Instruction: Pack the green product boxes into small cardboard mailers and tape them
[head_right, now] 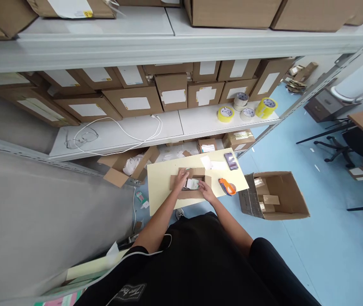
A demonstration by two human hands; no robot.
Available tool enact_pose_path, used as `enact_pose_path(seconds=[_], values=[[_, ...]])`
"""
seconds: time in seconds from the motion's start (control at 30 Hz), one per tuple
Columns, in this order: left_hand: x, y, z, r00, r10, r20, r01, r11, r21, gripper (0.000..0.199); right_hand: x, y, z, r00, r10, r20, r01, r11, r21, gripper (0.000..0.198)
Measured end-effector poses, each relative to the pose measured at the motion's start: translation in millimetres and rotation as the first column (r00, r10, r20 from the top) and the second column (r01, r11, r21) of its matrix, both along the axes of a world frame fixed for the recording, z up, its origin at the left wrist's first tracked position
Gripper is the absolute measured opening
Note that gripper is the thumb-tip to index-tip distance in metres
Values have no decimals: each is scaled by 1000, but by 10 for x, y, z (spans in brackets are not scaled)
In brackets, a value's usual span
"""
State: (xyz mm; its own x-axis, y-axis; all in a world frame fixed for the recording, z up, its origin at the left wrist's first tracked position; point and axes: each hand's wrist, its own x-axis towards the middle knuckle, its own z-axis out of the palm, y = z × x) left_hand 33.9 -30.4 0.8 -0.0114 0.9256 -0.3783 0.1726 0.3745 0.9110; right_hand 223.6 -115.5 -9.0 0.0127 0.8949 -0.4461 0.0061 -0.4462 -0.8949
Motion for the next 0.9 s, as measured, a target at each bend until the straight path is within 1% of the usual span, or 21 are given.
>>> enact_pose_path(seconds=[0.03,0.1,0.17,0.23,0.27,0.33,0.4,0.43,0.5,0.57,0.63,0.7,0.8,0.9], values=[[-83,-8,18,1000,19,-16,-18,999,31,73,-11,-7,12,1000,-3,4,3,1000,-3,57],[-264,-51,56,998,11,-67,-3,993,120,61,-51,-23,28,1000,-11,19,11,1000,-9,55],[-413,-114,88,992,-27,-123,52,977,207,44,-113,-33,33,999,-23,35,24,999,-22,56],[-492,-187,106,985,-66,-162,105,963,248,33,-185,-33,26,997,-48,53,50,998,-37,58],[-502,-224,108,980,-87,-179,130,961,242,32,-218,-29,20,996,-62,63,65,997,-46,59],[-478,-293,101,965,-115,-237,158,973,168,35,-266,-18,3,994,-78,82,84,994,-65,59],[-418,-340,85,937,-119,-329,154,985,82,42,-291,-4,-17,992,-78,96,86,993,-82,58],[-381,-354,77,919,-119,-376,154,986,65,43,-298,2,-27,992,-78,103,88,992,-91,58],[-301,-363,59,882,-136,-451,193,978,84,42,-312,12,-49,990,-77,117,90,990,-111,58],[-217,-356,43,854,-178,-490,262,959,110,39,-339,14,-67,989,-63,132,80,988,-129,58],[-142,-344,30,845,-209,-493,294,950,101,36,-378,3,-77,989,-44,138,60,992,-110,56],[-102,-327,18,861,-214,-462,284,955,87,30,-407,-24,-78,989,-65,135,73,996,-49,55],[-157,-276,-6,902,-167,-397,223,970,100,26,-373,-96,-69,961,-211,178,206,977,50,56],[-311,-205,-65,945,-78,-317,123,985,124,26,-225,-182,-50,885,-372,281,360,928,96,61]])
